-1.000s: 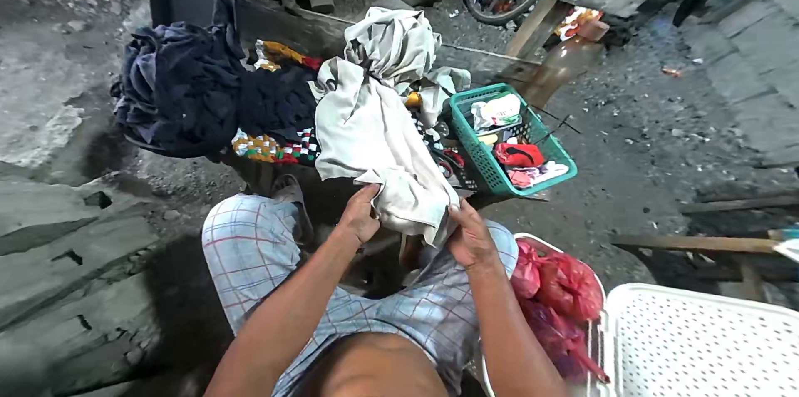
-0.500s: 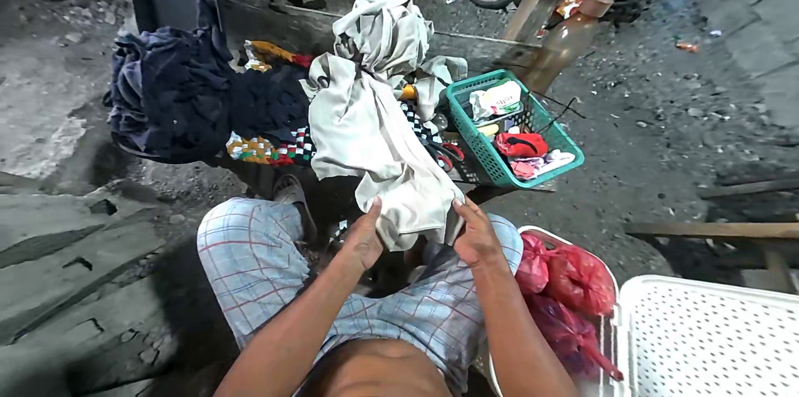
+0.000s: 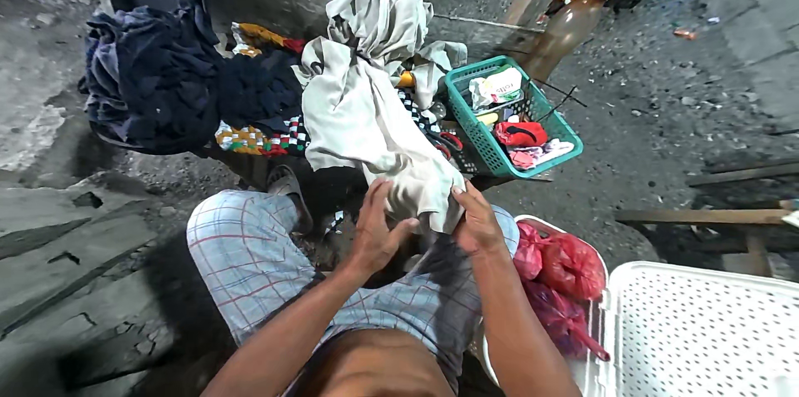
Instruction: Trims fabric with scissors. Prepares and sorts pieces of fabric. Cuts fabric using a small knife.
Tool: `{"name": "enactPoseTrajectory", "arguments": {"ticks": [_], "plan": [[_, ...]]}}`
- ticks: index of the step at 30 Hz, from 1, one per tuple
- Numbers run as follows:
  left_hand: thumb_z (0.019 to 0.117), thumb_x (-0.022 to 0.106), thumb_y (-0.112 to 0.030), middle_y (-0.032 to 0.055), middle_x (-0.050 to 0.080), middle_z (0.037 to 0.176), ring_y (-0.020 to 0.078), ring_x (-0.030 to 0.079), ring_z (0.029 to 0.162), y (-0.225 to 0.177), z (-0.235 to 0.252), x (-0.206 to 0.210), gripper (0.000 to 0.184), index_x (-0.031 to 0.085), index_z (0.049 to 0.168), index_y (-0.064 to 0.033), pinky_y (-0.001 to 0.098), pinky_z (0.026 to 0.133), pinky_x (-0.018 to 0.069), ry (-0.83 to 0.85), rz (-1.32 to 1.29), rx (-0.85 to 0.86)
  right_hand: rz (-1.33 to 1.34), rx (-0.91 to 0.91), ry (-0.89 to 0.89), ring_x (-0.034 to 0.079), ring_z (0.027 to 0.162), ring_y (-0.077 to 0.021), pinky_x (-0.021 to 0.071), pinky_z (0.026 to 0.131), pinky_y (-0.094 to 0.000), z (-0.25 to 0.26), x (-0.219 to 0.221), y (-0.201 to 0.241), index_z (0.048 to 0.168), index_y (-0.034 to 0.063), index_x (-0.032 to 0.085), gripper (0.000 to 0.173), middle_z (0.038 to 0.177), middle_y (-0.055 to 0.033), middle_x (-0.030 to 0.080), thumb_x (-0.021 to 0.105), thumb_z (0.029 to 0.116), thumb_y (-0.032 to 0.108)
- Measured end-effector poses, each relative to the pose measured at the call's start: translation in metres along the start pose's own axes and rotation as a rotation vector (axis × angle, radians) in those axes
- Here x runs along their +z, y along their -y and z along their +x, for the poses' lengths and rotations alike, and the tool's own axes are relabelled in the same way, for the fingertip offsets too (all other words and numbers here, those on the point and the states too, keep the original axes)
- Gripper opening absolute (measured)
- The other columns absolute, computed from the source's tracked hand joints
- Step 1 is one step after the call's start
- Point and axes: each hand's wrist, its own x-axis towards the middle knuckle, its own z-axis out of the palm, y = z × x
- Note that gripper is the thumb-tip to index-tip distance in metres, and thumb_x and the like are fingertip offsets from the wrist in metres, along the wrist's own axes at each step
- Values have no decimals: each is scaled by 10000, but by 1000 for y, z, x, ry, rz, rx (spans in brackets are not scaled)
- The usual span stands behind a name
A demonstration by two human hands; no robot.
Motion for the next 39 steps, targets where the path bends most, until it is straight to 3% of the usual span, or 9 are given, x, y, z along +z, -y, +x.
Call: {"name": "enactPoseTrajectory", "arguments": {"ticks": [5,11,15,19,21,24,27,35,39], "plan": [[885,795,-312,128,456,1553,286,438,1441,-19,25,13,543,596,1345,-102,506,1168,417,-31,191,345,-75,-31,45,684,1075,-280,583,939,-484,-3,2,0,1459,16,432,483,1221,-195,661,522,993,106],[911,758,-261,149,586,1410,269,553,1334,-13,32,12,269,704,1091,-69,438,1093,504,-4,225,434,-116,-23,114,675,1104,-282,582,945,-468,-10,0,-1,1544,15,330,666,1289,-206,635,618,954,124],[898,749,-226,178,593,1383,285,579,1298,-9,34,12,269,697,1103,-59,433,1039,544,11,216,479,-74,-4,72,664,1119,-264,571,956,-450,-10,2,-8,1553,22,334,689,1314,-191,628,636,938,93],[884,736,-242,220,595,1350,317,576,1286,-5,35,10,328,681,1124,-26,436,1037,532,-24,237,516,-4,-11,31,651,1145,-247,555,979,-443,-12,9,-15,1554,32,347,683,1343,-180,614,642,939,81],[866,762,-228,247,569,1360,338,539,1323,-6,35,8,407,614,1168,1,446,1080,493,-58,231,534,38,-9,17,647,1154,-252,549,986,-448,-13,12,-17,1563,42,332,698,1356,-182,606,644,941,79],[850,758,-190,245,567,1338,333,535,1318,-4,34,7,355,587,1096,0,432,1088,483,-113,234,570,77,-5,1,644,1157,-256,548,984,-453,-14,19,-16,1578,70,315,718,1370,-180,595,645,940,67],[860,721,-185,237,603,1286,313,572,1265,0,36,8,219,669,966,0,390,1064,497,-131,296,593,103,-13,-3,637,1172,-262,547,987,-454,-15,21,-18,1589,71,294,757,1389,-185,580,660,926,69],[893,679,-159,221,634,1265,315,584,1264,3,44,4,183,699,992,-7,411,1082,490,-124,322,637,59,-84,71,609,1237,-249,508,1056,-431,-20,23,-17,1604,35,223,807,1427,-206,551,661,928,63],[901,631,-133,198,664,1179,292,618,1182,2,46,3,164,713,949,1,373,1031,512,-146,334,620,25,-97,104,611,1242,-252,504,1066,-429,-20,23,-17,1607,22,200,835,1418,-219,555,673,920,67]]}}
